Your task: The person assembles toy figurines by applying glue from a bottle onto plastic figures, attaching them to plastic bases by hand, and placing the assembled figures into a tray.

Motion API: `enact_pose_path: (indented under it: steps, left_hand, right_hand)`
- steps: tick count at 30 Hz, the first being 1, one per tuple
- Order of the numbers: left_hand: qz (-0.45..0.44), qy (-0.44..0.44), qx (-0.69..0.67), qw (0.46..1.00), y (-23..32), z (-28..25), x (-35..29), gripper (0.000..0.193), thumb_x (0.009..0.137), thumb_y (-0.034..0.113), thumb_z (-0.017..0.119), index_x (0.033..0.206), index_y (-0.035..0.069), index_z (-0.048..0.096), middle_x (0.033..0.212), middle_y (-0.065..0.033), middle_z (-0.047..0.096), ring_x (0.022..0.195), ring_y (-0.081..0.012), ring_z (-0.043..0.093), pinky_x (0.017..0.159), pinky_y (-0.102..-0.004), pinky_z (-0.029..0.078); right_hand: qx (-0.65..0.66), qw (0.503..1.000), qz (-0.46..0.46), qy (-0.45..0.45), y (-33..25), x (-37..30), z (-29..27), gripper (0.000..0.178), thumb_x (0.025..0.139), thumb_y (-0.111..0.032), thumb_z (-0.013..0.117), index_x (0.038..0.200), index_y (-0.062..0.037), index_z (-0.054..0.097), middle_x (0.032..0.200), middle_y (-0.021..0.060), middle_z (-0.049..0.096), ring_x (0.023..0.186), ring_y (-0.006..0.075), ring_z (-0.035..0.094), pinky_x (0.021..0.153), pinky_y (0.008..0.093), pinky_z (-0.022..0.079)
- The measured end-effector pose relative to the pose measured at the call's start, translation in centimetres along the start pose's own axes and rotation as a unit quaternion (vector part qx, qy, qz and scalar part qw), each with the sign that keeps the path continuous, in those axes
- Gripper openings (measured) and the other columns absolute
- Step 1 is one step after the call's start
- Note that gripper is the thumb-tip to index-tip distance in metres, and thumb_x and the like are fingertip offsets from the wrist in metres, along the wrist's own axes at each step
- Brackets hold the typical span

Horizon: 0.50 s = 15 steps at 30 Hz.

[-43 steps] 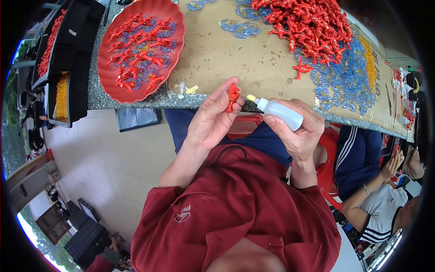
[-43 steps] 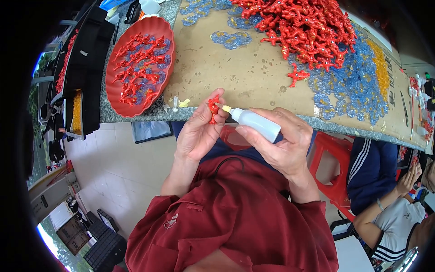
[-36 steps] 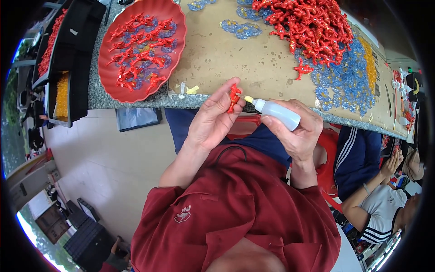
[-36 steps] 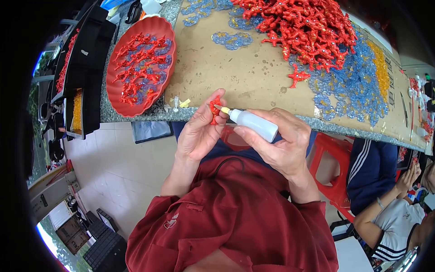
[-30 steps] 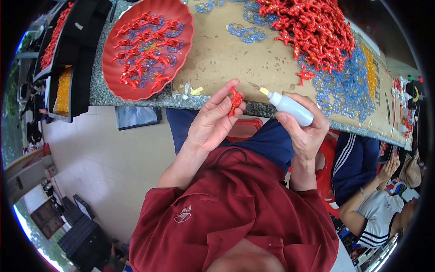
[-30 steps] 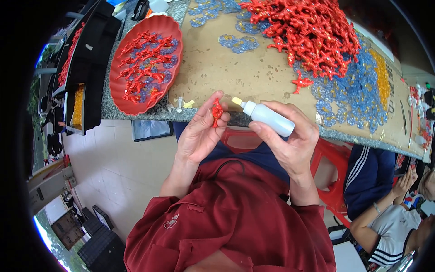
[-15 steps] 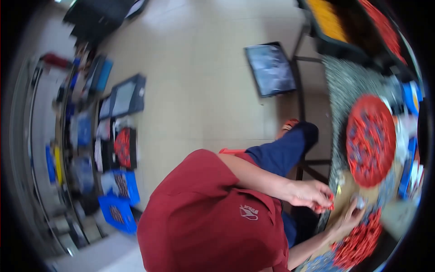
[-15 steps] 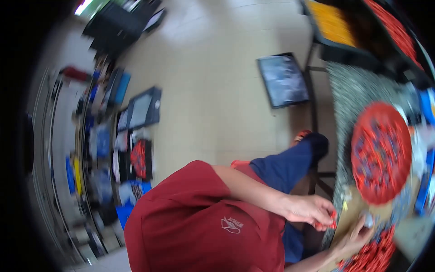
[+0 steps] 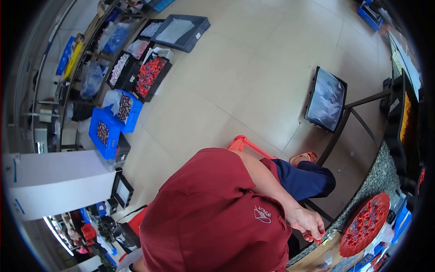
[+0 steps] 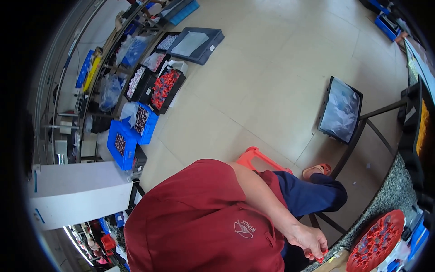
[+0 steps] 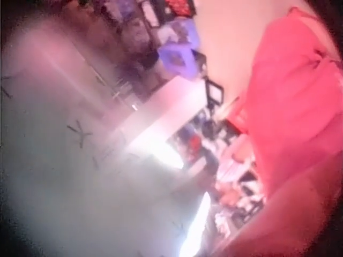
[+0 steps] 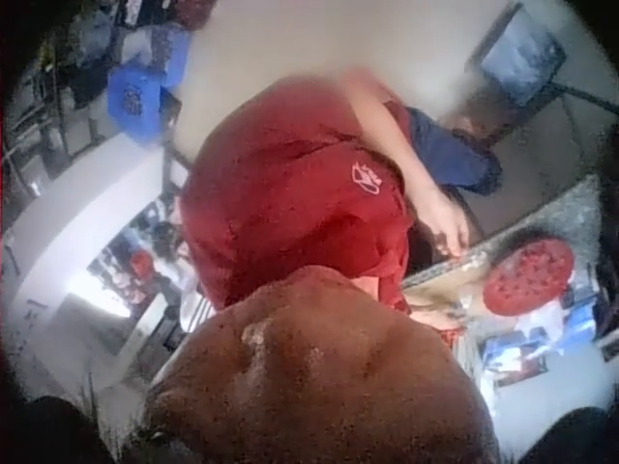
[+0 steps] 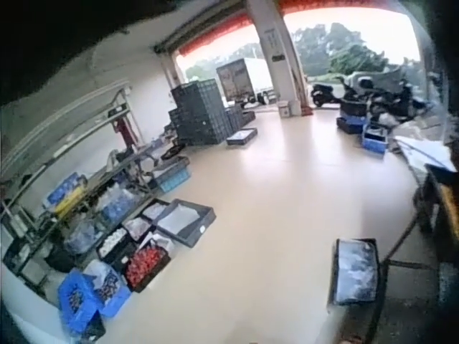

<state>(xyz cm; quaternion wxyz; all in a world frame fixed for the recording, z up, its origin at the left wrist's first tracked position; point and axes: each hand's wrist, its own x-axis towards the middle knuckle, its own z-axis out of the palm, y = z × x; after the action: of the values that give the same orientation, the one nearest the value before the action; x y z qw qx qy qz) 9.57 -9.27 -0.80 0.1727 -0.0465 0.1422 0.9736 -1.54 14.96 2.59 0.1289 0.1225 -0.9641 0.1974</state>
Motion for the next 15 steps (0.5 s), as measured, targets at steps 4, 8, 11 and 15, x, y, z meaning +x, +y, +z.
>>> enact_pose_path:
  steps: [4, 8, 11, 15]
  left_hand:
    - [0.000, 0.017, 0.014, 1.000, 0.1, -0.3, -0.2, 0.012, 0.080, 0.005, 0.061, 0.090, 0.002, 0.055, 0.078, -0.0041, 0.059, 0.062, -0.0117, 0.056, 0.057, -0.0248, 0.046]
    - [-0.020, 0.007, 0.031, 0.999, 0.2, 0.0, -0.4, 0.020, 0.078, 0.009, 0.064, 0.094, 0.002, 0.055, 0.082, -0.0024, 0.060, 0.065, -0.0096, 0.055, 0.059, -0.0221, 0.044]
    - [-0.025, 0.005, 0.042, 0.999, -0.2, 0.0, -0.2, 0.021, 0.078, 0.011, 0.064, 0.095, 0.003, 0.055, 0.083, -0.0015, 0.059, 0.065, -0.0091, 0.054, 0.057, -0.0214, 0.043]
    - [-0.033, 0.013, 0.061, 0.997, -0.7, -0.3, 0.2, 0.022, 0.078, 0.013, 0.064, 0.096, 0.003, 0.056, 0.082, -0.0005, 0.059, 0.065, -0.0085, 0.054, 0.055, -0.0212, 0.042]
  right_hand:
    - [-0.078, 0.996, -0.029, 0.019, 1.9, -0.1, -0.4, 0.033, 0.087, -0.028, 0.054, 0.097, 0.0031, 0.061, 0.089, 0.0192, 0.063, 0.076, 0.0302, 0.060, 0.067, 0.0361, 0.046]
    - [-0.152, 0.987, -0.028, 0.049, 1.8, -1.2, -2.3, 0.034, 0.087, -0.029, 0.053, 0.095, 0.0024, 0.063, 0.087, 0.0209, 0.063, 0.074, 0.0331, 0.061, 0.063, 0.0379, 0.047]
    - [-0.226, 0.973, -0.021, 0.051, 2.0, -1.6, -2.1, 0.033, 0.084, -0.029, 0.058, 0.097, 0.0014, 0.064, 0.090, 0.0174, 0.064, 0.076, 0.0292, 0.062, 0.066, 0.0351, 0.048]
    - [-0.141, 0.988, -0.019, 0.051, 2.8, -2.6, -2.2, 0.033, 0.080, -0.026, 0.064, 0.099, 0.0010, 0.063, 0.092, 0.0162, 0.064, 0.079, 0.0273, 0.061, 0.070, 0.0351, 0.049]
